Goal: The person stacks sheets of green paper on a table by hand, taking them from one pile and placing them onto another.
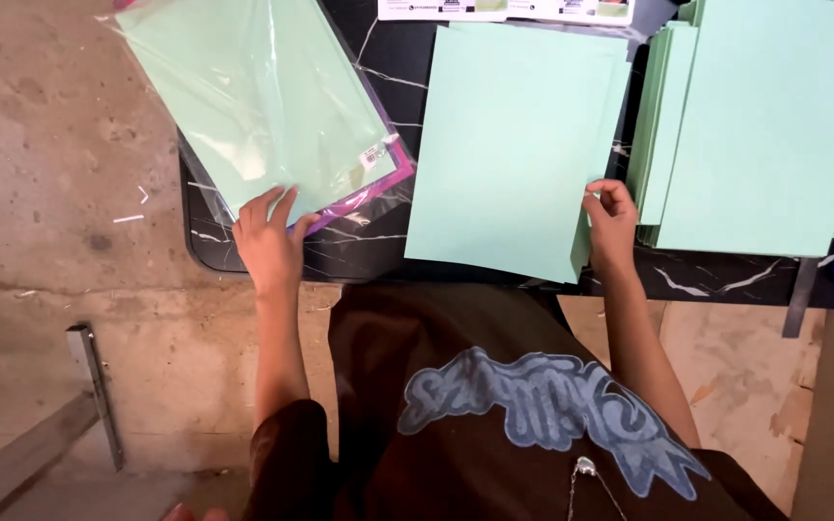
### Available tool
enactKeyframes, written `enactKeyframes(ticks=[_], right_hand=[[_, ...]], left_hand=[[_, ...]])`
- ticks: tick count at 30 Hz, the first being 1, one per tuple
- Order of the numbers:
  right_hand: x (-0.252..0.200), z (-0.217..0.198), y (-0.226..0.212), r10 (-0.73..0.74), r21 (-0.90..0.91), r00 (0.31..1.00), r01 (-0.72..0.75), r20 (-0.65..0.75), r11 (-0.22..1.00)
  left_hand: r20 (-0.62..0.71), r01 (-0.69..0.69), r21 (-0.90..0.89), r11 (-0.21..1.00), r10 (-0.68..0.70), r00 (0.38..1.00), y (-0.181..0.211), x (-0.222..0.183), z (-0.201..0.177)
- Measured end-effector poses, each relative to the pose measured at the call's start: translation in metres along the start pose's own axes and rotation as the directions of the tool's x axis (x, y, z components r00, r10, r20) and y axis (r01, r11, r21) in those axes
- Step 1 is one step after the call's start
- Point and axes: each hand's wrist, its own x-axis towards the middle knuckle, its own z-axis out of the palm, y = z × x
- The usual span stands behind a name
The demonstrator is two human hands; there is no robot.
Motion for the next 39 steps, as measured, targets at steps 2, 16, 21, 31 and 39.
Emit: enactKeyframes(ticks=[2,16,21,31,39], right_hand=[[0.002,-0.001,0.002,-0.01,0.013,1.0,0.01,-0.007,1.0],[0.0,0.01,-0.004,0.013,-0.021,0.999,-0.014,-0.033,1.0],[-0.012,0.03,-0.061,0.055,-0.079,0.998,-0.057,-0.02,0.995],[0.002,0.003,0.001,0.101,0.177,0.995,-0.1,0.002,0.979],[0.006,-0.001,0.014,-0.036,-0.028,0.999,0.036,-0.017,0.999]], left_hand=[[-0.033,-0.043,0.0,0.999,0.043,0.999,-0.006,-0.006,0.002],[-0.073,-0.206,0.1,0.973,0.214,0.974,0.005,0.015,-0.035],[0.751,0.305,0.014,0.952,-0.211,0.626,0.055,0.043,-0.111],[0.593,0.09,-0.797,0.597,0.747,0.3,0.205,0.19,-0.057],[0.519,-0.243,-0.485,0.84,0.5,0.693,0.227,0.244,0.14]])
